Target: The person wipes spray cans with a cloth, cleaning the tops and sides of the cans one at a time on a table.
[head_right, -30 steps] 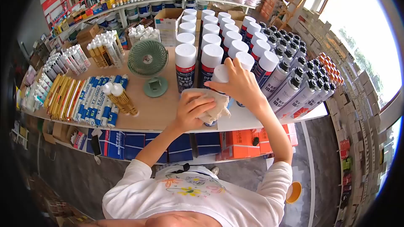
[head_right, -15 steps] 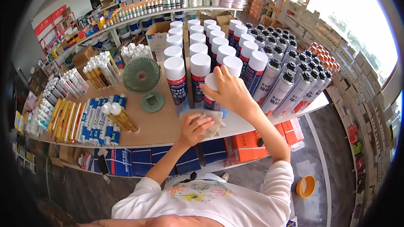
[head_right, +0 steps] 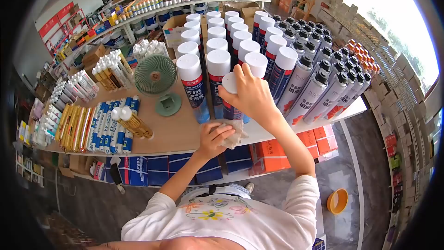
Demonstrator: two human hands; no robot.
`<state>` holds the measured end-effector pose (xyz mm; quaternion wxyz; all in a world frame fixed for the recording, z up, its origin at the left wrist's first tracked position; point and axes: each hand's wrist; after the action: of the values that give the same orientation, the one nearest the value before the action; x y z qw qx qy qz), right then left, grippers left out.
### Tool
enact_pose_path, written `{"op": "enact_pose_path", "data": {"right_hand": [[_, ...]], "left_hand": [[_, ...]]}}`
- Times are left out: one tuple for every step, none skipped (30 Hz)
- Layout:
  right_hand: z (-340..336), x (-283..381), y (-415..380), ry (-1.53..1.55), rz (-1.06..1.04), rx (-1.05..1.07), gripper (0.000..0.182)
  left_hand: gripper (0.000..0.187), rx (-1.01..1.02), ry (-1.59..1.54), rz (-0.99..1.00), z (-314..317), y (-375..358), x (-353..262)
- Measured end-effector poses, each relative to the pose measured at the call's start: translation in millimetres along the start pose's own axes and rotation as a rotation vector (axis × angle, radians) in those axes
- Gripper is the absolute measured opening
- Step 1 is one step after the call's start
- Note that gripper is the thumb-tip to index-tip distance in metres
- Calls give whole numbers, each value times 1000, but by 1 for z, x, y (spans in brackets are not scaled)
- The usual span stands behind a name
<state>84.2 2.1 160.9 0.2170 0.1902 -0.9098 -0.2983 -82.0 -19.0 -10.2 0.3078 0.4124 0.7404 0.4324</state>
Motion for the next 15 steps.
{"op": "enact_pose_path", "data": {"right_hand": [[0, 0, 0, 11, 0, 0, 47], [1, -2, 1, 17, -2, 1, 47], [2, -3, 1, 34, -12, -1, 46], [3, -4, 1, 50, -21, -4, 46], [3, -4, 0, 53, -20, -3, 46], [2, -3, 1, 59, -7, 8, 46], [1, -4, 3, 62, 3, 19, 46], [2, -6, 1, 62, -8, 13, 47], [2, -6, 1, 72, -15, 2, 48], [3, -8, 1, 67, -31, 2, 48], [4, -10, 2, 63, -47, 1, 49], [5, -10, 2, 58, -49, 11, 50], [5, -10, 5, 61, -56, 10, 50], [6, -10, 4, 83, -66, 6, 51], [5, -12, 2, 104, -76, 13, 52]], "left_hand": [[46, 4, 4, -5, -2, 8, -1], [47, -67, 0, -7, -5, 20, -4], [47, -137, -5, -8, -8, 31, -6], [48, -103, 35, -11, -14, 40, -7], [48, -100, 36, -12, -13, 40, -8], [50, -122, 43, -15, -10, 41, -9], [53, -149, 49, -17, -6, 43, -9], [53, -157, 51, -17, 0, 38, -9], [54, -185, 70, -12, 6, 28, -10], [54, -211, 90, -8, 12, 19, -11], [54, -217, 97, -8, 12, 22, -16], [52, -190, 103, -32, 12, 25, -21], [50, -161, 109, -57, 10, 29, -25], [50, -160, 114, -67, 5, 38, -30], [47, -173, 181, -40, -1, 51, -34]]}}
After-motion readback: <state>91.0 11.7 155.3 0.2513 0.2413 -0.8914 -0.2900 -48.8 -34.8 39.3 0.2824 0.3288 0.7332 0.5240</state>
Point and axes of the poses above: each hand's wrist, its own y-axis towards the middle knuckle, its own z-axis out of the palm, x = y × z, and after that the axes turned 5 degrees about y, right-handed
